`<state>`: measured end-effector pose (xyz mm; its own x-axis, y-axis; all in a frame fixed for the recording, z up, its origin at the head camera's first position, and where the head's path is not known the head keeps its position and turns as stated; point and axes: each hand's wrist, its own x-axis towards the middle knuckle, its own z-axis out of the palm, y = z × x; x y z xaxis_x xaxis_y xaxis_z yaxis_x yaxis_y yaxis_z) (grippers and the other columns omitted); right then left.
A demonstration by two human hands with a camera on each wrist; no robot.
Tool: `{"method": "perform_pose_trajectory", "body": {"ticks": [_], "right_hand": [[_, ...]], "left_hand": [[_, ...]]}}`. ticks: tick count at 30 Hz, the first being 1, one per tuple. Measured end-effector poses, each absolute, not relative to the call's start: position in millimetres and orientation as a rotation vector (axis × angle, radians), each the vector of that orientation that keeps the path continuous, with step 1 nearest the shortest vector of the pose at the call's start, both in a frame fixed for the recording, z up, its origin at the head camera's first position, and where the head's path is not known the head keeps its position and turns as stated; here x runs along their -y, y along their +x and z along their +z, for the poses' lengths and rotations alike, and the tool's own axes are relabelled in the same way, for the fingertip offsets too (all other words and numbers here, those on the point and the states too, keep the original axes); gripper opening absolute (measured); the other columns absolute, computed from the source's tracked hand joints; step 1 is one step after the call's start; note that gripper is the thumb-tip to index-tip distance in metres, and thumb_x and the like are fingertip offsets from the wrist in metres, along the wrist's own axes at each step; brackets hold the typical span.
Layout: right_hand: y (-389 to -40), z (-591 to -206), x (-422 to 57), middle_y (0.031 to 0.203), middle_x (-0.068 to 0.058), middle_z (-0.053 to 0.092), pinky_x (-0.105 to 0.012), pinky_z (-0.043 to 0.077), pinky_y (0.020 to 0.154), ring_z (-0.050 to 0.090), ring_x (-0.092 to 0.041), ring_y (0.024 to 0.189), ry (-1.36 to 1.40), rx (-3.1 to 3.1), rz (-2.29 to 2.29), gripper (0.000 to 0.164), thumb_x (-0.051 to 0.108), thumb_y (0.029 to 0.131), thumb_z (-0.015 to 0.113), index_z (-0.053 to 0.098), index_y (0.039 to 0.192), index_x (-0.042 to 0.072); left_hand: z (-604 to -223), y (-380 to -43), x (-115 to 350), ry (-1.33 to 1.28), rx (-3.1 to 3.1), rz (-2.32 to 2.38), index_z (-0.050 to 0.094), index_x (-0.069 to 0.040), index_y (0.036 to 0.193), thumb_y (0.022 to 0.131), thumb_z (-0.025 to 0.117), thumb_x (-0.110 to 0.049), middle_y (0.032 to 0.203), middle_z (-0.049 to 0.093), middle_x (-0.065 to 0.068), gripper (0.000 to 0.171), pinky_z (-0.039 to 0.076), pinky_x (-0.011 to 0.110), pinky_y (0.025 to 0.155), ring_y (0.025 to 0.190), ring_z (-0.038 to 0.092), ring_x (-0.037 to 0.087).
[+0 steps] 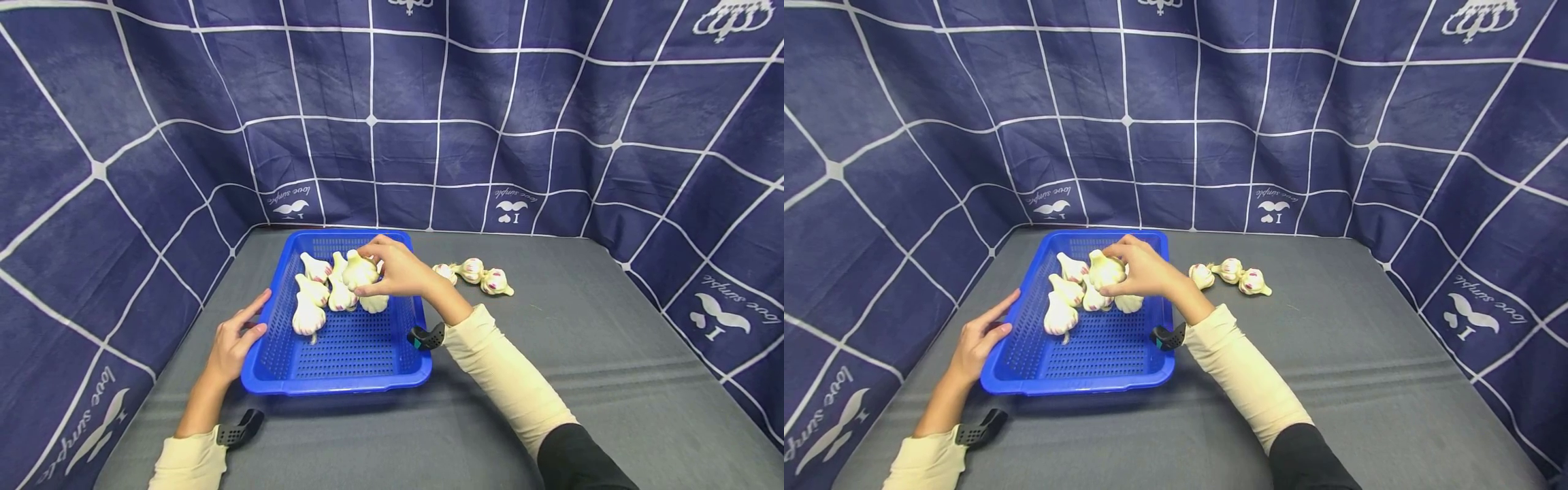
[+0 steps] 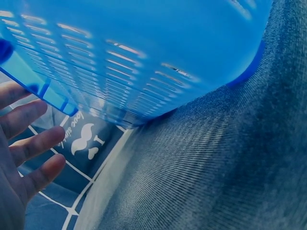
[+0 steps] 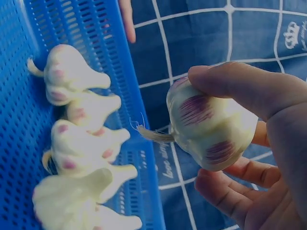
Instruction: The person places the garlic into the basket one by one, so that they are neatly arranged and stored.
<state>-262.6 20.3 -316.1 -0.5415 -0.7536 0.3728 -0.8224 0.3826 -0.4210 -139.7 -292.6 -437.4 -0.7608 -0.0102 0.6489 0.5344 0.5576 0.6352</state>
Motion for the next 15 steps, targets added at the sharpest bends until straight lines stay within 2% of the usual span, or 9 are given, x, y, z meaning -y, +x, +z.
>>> {"method": "perform_pose_trajectory", "body": {"ticks": [6,11,15], "right_hand": [[-265.8,-326.1,5.5,0.111,-0.010,0.064,-0.023,0.047,0.079,0.060,-0.019,0.096,1.506,2.588,0.795,0.060,0.027,0.072,0.083,0.064,0.123,0.001],[-270.4,-339.5,22.0,0.108,-0.007,0.068,-0.022,0.046,0.079,0.063,-0.017,0.093,1.555,2.669,0.811,0.054,0.024,0.072,0.081,0.065,0.118,0.002],[-271.6,-348.5,26.0,0.112,-0.006,0.070,-0.021,0.048,0.081,0.067,-0.018,0.096,1.602,2.730,0.790,0.053,0.025,0.074,0.082,0.065,0.120,0.003]], "left_hand": [[-436.3,-138.8,293.0,-0.414,2.196,-1.166,0.058,0.003,0.134,0.085,0.056,0.005,0.133,0.059,0.023,0.049,0.043,0.013,0.082,0.106,0.052,-0.009],[-435.6,-138.6,292.5,-0.410,2.200,-1.165,0.059,0.002,0.134,0.085,0.056,0.004,0.132,0.059,0.023,0.049,0.041,0.010,0.082,0.106,0.052,-0.010],[-434.7,-139.3,293.3,-0.420,2.195,-1.165,0.059,0.002,0.134,0.085,0.057,0.004,0.131,0.060,0.024,0.050,0.040,0.009,0.082,0.106,0.052,-0.009]]}}
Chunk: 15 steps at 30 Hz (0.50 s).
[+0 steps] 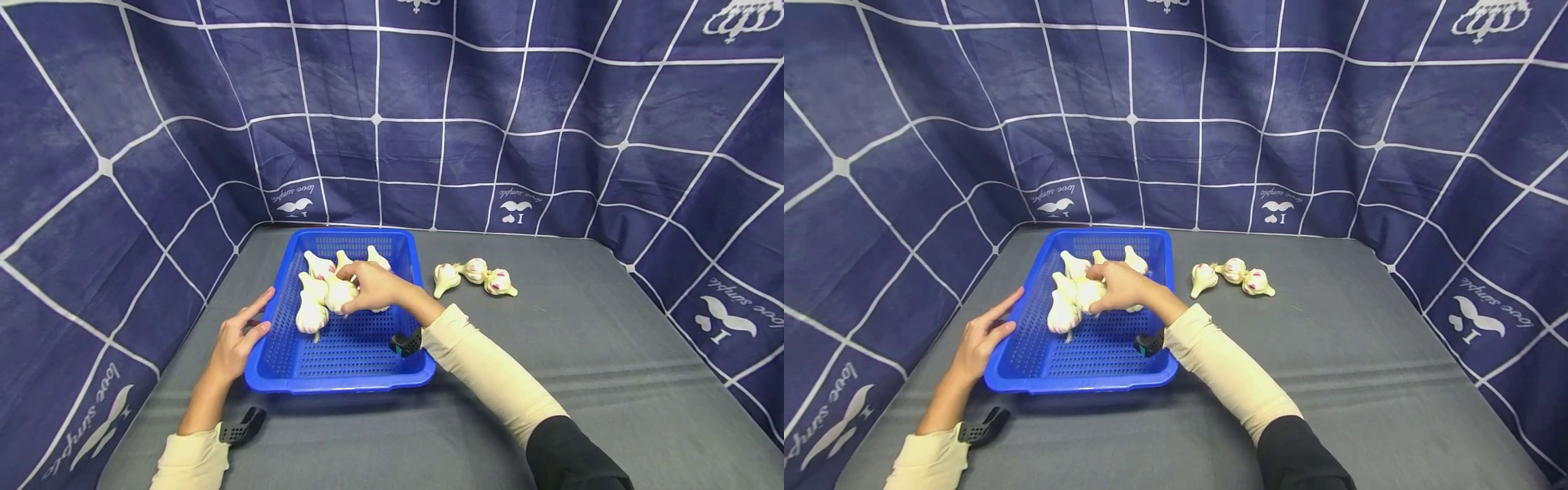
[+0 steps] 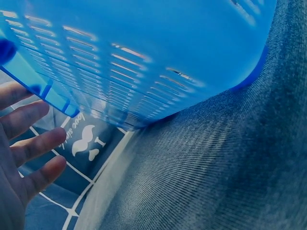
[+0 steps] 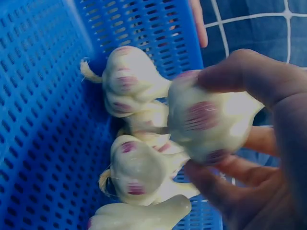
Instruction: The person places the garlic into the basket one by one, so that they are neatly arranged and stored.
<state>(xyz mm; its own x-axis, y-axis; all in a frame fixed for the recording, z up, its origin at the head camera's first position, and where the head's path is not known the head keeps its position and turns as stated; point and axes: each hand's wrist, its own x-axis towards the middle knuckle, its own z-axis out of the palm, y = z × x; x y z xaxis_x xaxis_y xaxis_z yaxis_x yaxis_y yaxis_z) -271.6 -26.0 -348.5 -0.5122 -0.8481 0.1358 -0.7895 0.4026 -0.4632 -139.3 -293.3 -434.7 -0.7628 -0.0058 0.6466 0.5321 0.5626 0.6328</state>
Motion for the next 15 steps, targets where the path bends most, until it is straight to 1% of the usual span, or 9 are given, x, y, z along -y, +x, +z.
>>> {"method": "perform_pose_trajectory", "body": {"ticks": [3,7,10,13,15], "right_hand": [[-272.4,-353.2,25.4,0.110,-0.006,0.071,-0.021,0.048,0.081,0.067,-0.018,0.096,-1.476,-2.512,-0.707,0.053,0.026,0.075,0.083,0.066,0.120,0.004],[-274.5,-358.1,25.8,0.103,-0.006,0.071,-0.019,0.048,0.076,0.067,-0.014,0.086,-1.462,-2.475,-0.726,0.052,0.023,0.074,0.084,0.066,0.119,0.004],[-274.6,-360.8,26.3,0.100,-0.005,0.070,-0.018,0.047,0.072,0.066,-0.009,0.080,-1.450,-2.431,-0.737,0.050,0.022,0.073,0.085,0.068,0.117,0.005],[-273.7,-363.4,26.8,0.097,-0.002,0.070,-0.018,0.045,0.068,0.061,-0.006,0.074,-1.458,-2.404,-0.716,0.044,0.021,0.073,0.086,0.069,0.111,0.007],[-272.9,-364.8,26.8,0.089,-0.001,0.068,-0.018,0.041,0.064,0.054,-0.005,0.067,-1.485,-2.400,-0.678,0.036,0.021,0.073,0.085,0.068,0.103,0.007]], "left_hand": [[-433.6,-140.7,293.3,-0.421,2.189,-1.166,0.059,0.002,0.133,0.084,0.057,0.005,0.129,0.061,0.024,0.049,0.041,0.009,0.082,0.105,0.053,-0.009],[-432.3,-140.7,293.5,-0.409,2.194,-1.160,0.059,0.001,0.134,0.085,0.057,0.003,0.126,0.063,0.025,0.049,0.040,0.009,0.082,0.104,0.052,-0.009],[-432.6,-140.2,293.6,-0.410,2.203,-1.153,0.059,0.001,0.134,0.085,0.057,0.003,0.126,0.063,0.025,0.049,0.040,0.009,0.082,0.104,0.052,-0.010],[-433.8,-140.1,293.7,-0.415,2.203,-1.152,0.059,0.002,0.134,0.085,0.057,0.003,0.127,0.062,0.025,0.049,0.040,0.009,0.083,0.105,0.052,-0.010],[-434.7,-140.2,293.6,-0.417,2.201,-1.150,0.059,0.002,0.133,0.085,0.057,0.003,0.127,0.062,0.025,0.049,0.040,0.009,0.082,0.105,0.052,-0.010]]}}
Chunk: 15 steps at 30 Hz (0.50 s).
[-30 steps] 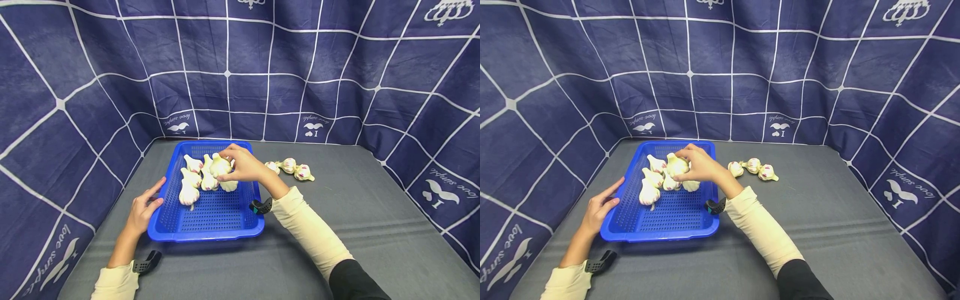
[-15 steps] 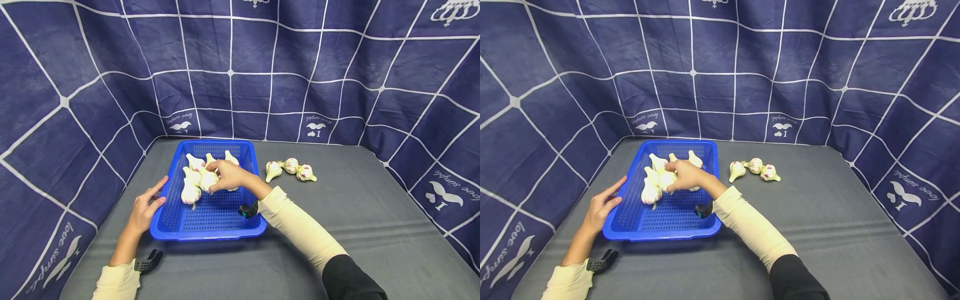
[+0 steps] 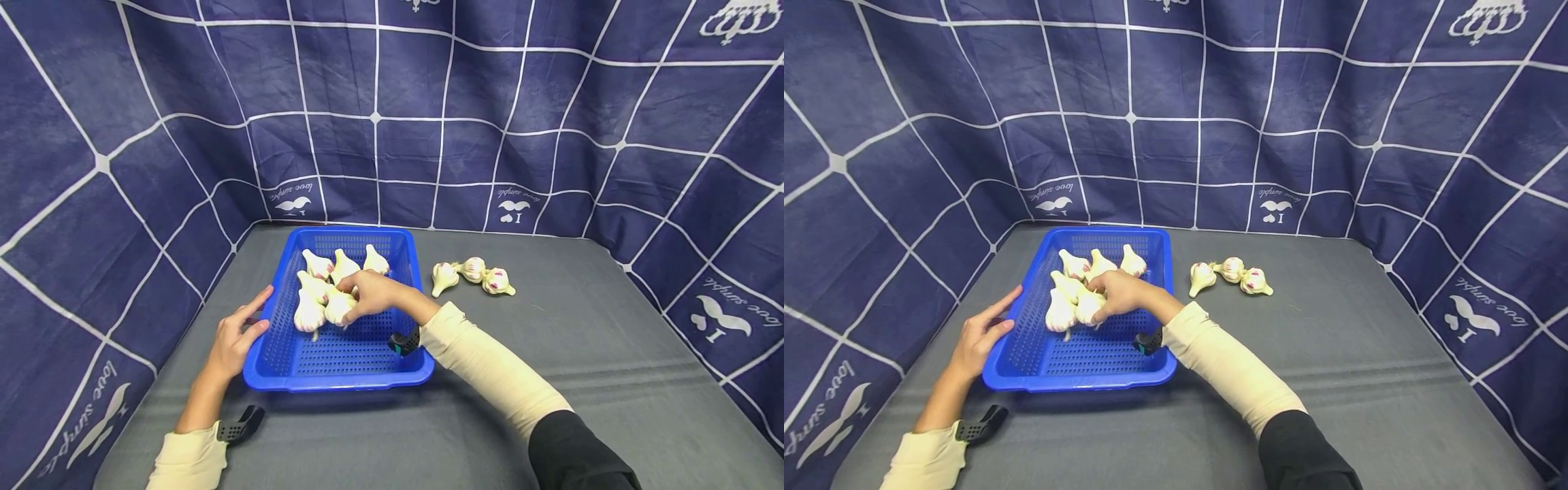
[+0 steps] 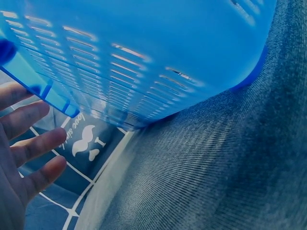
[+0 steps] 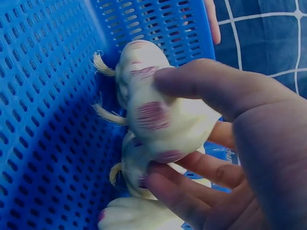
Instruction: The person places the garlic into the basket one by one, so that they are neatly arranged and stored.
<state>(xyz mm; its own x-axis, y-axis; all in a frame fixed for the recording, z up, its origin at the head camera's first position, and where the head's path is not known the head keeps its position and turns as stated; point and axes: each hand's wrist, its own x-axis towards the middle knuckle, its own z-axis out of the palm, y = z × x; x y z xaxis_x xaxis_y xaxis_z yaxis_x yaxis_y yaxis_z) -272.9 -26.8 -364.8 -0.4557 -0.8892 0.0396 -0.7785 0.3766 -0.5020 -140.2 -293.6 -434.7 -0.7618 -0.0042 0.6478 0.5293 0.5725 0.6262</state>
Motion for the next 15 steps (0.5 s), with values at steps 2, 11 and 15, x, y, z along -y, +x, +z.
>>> {"method": "perform_pose_trajectory", "body": {"ticks": [2,11,15], "right_hand": [[-272.6,-366.4,27.3,0.079,0.001,0.062,-0.019,0.035,0.060,0.045,-0.005,0.061,-1.505,-2.399,-0.638,0.031,0.020,0.074,0.085,0.064,0.092,0.007],[-270.8,-369.8,31.1,0.067,0.007,0.052,-0.021,0.032,0.059,0.041,-0.004,0.058,-1.485,-2.400,-0.532,0.036,0.023,0.074,0.086,0.060,0.090,0.004],[-269.8,-369.1,31.9,0.074,0.006,0.063,-0.023,0.036,0.069,0.049,-0.003,0.065,-1.443,-2.414,-0.504,0.039,0.026,0.073,0.086,0.066,0.101,0.008]], "left_hand": [[-435.2,-140.3,293.8,-0.421,2.200,-1.148,0.059,0.002,0.133,0.085,0.057,0.003,0.127,0.062,0.024,0.048,0.040,0.009,0.082,0.105,0.052,-0.010],[-434.8,-139.3,293.7,-0.427,2.192,-1.153,0.059,0.002,0.133,0.085,0.057,0.003,0.125,0.063,0.025,0.049,0.041,0.009,0.082,0.105,0.052,-0.010],[-433.7,-138.8,293.2,-0.424,2.193,-1.151,0.059,0.002,0.134,0.085,0.056,0.003,0.125,0.063,0.025,0.049,0.041,0.009,0.082,0.104,0.052,-0.010]]}}
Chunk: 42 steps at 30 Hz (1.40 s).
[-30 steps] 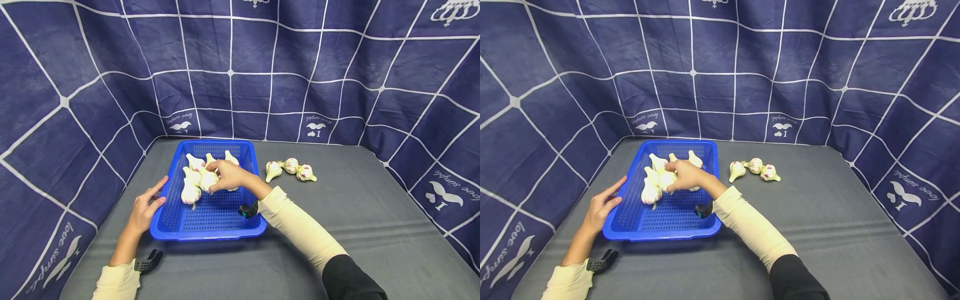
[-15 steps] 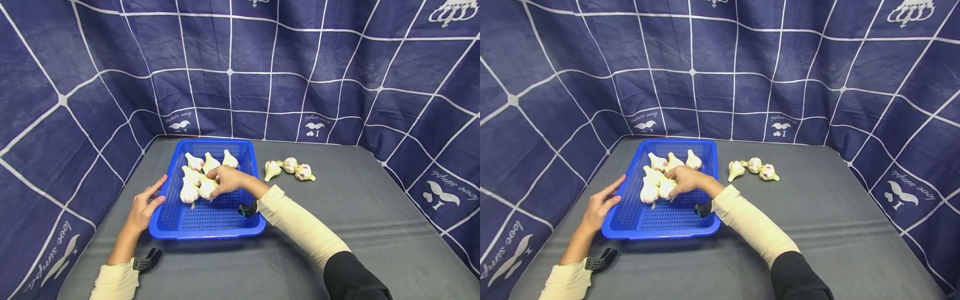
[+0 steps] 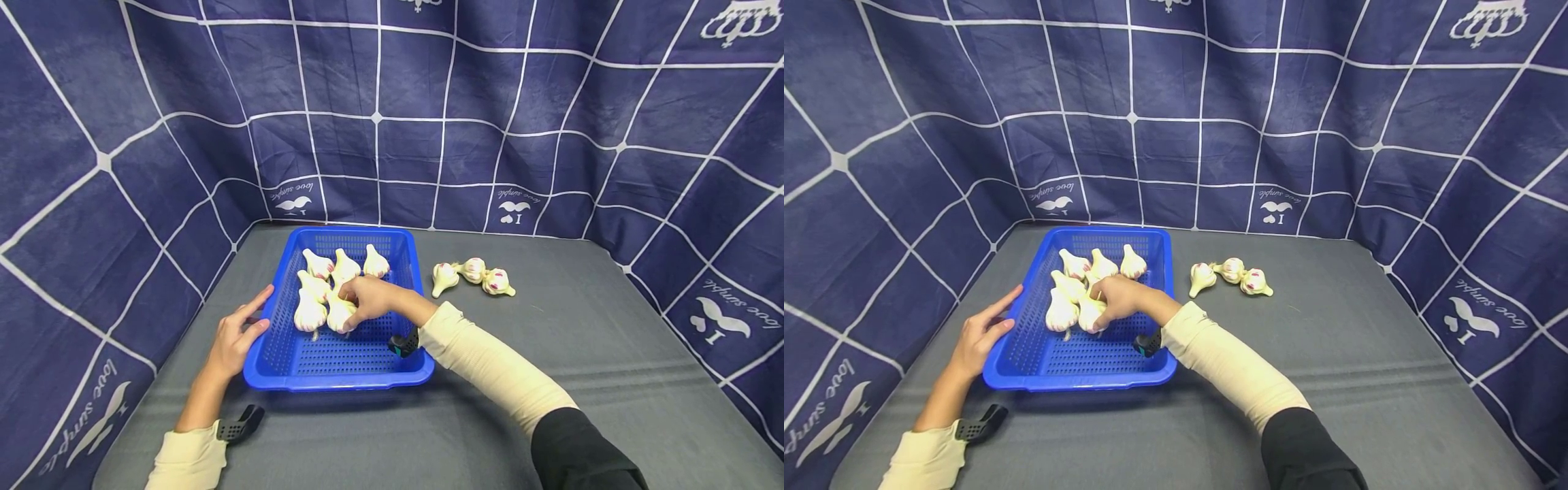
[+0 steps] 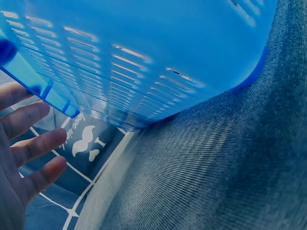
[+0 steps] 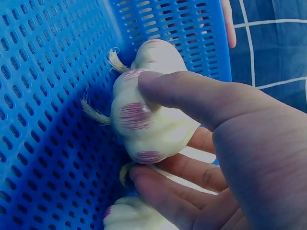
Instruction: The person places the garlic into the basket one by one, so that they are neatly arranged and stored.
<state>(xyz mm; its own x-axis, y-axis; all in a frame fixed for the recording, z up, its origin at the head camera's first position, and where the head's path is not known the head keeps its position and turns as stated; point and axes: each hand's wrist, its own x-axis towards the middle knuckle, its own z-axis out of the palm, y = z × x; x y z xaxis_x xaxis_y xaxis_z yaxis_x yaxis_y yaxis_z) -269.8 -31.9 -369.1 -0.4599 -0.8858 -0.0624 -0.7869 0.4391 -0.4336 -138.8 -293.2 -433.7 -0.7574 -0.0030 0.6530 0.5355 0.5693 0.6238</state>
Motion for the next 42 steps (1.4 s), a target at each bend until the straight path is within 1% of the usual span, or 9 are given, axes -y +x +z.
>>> {"method": "perform_pose_trajectory", "body": {"ticks": [2,7,12,15,17,19,22,34,42], "right_hand": [[-270.0,-369.6,32.2,0.070,0.008,0.060,-0.024,0.033,0.071,0.047,-0.003,0.064,-1.435,-2.423,-0.481,0.038,0.028,0.074,0.086,0.066,0.100,0.008],[-271.0,-372.0,32.5,0.059,0.011,0.047,-0.024,0.028,0.065,0.037,-0.004,0.056,-1.437,-2.427,-0.445,0.034,0.031,0.076,0.085,0.061,0.091,0.012],[-272.0,-373.3,32.6,0.057,0.010,0.045,-0.024,0.027,0.063,0.035,-0.004,0.054,-1.440,-2.439,-0.429,0.034,0.032,0.077,0.084,0.061,0.092,0.012],[-271.4,-372.6,32.2,0.067,0.007,0.059,-0.022,0.034,0.067,0.044,-0.002,0.060,-1.427,-2.450,-0.451,0.036,0.029,0.077,0.084,0.065,0.100,0.009],[-270.9,-371.7,31.8,0.081,0.002,0.069,-0.021,0.041,0.074,0.054,-0.003,0.070,-1.415,-2.459,-0.472,0.040,0.026,0.078,0.084,0.067,0.107,0.006],[-270.4,-371.0,31.6,0.096,-0.004,0.074,-0.023,0.047,0.080,0.063,-0.006,0.082,-1.393,-2.468,-0.497,0.045,0.023,0.078,0.084,0.067,0.114,0.004],[-270.0,-369.6,31.8,0.103,-0.009,0.074,-0.025,0.049,0.085,0.069,-0.012,0.091,-1.372,-2.477,-0.514,0.049,0.021,0.079,0.083,0.065,0.120,0.001],[-269.8,-360.8,30.1,0.109,-0.014,0.071,-0.023,0.051,0.080,0.071,-0.016,0.089,-1.318,-2.509,-0.563,0.055,0.024,0.080,0.083,0.063,0.125,0.002],[-271.0,-345.4,25.0,0.117,-0.015,0.069,-0.025,0.050,0.085,0.071,-0.017,0.093,-1.317,-2.510,-0.535,0.057,0.026,0.084,0.079,0.059,0.132,0.002]], "left_hand": [[-433.7,-139.0,293.2,-0.425,2.196,-1.147,0.059,0.002,0.134,0.085,0.056,0.003,0.126,0.063,0.025,0.049,0.041,0.009,0.082,0.105,0.052,-0.010],[-434.2,-138.9,293.5,-0.418,2.204,-1.147,0.059,0.002,0.134,0.085,0.057,0.002,0.127,0.062,0.025,0.049,0.041,0.009,0.082,0.105,0.051,-0.010],[-434.0,-138.9,293.4,-0.412,2.207,-1.158,0.059,0.002,0.134,0.085,0.056,0.003,0.126,0.062,0.026,0.049,0.041,0.009,0.082,0.105,0.051,-0.010],[-434.0,-139.1,293.3,-0.414,2.204,-1.158,0.059,0.002,0.134,0.085,0.056,0.004,0.124,0.063,0.026,0.049,0.041,0.009,0.081,0.104,0.051,-0.010],[-433.9,-139.3,293.2,-0.414,2.200,-1.160,0.059,0.002,0.134,0.084,0.057,0.004,0.122,0.064,0.027,0.049,0.040,0.008,0.081,0.103,0.051,-0.010],[-433.8,-139.4,293.2,-0.415,2.196,-1.162,0.059,0.002,0.134,0.084,0.057,0.004,0.121,0.064,0.027,0.049,0.040,0.008,0.081,0.103,0.052,-0.010],[-434.0,-139.7,293.3,-0.417,2.194,-1.167,0.059,0.002,0.134,0.084,0.057,0.005,0.121,0.064,0.028,0.050,0.040,0.008,0.082,0.103,0.052,-0.010],[-437.1,-141.6,294.4,-0.401,2.204,-1.160,0.059,0.003,0.134,0.084,0.057,0.005,0.124,0.063,0.027,0.050,0.042,0.010,0.081,0.104,0.052,-0.009],[-435.3,-140.8,294.0,-0.408,2.194,-1.171,0.059,0.003,0.133,0.084,0.057,0.007,0.128,0.062,0.024,0.050,0.043,0.012,0.081,0.104,0.053,-0.009]]}}
